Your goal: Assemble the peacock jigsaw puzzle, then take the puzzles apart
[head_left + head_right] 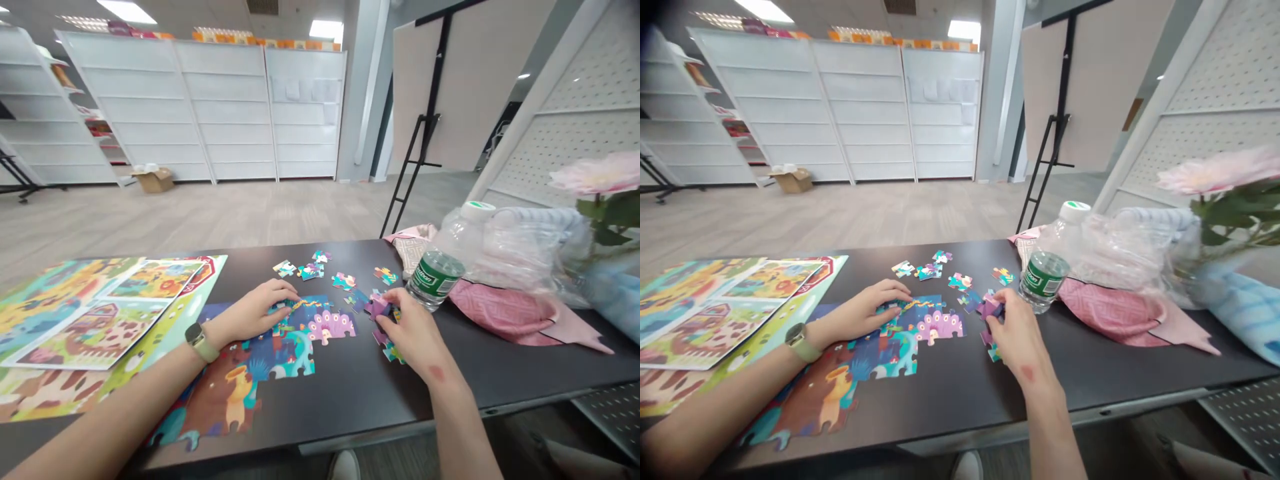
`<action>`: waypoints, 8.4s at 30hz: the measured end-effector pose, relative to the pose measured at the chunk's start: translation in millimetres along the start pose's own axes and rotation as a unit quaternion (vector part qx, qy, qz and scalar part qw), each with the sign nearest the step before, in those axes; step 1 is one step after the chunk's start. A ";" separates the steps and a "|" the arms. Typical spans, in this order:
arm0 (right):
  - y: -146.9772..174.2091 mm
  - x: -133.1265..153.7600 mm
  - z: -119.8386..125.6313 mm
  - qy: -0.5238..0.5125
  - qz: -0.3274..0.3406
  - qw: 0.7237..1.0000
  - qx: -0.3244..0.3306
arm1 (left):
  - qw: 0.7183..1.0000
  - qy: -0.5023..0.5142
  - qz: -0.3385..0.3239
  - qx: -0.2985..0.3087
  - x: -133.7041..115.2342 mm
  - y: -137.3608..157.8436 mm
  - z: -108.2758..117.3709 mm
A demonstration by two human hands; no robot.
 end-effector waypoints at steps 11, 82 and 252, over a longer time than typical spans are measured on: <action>25.5 41.1 -13.6 -0.126 0.033 0.983 0.131 | 1.000 -0.008 0.003 0.011 2.7 -0.4 -4.6; 50.6 57.8 -75.6 -0.158 -0.075 0.940 0.294 | 0.991 0.034 -0.097 0.086 -60.2 4.6 -20.2; 33.2 -25.6 40.2 0.035 -0.024 0.996 0.077 | 0.988 -0.011 0.025 0.155 -44.1 14.0 -27.2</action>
Point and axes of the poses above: each hand's wrist, its own y-axis away from the middle knuckle, its own z-axis out of the back of the hand, x = y × z, the point moved 10 cm from there along -y, towards the middle knuckle, and after that the axes turned 2 degrees about -y, right-handed, at the moved point
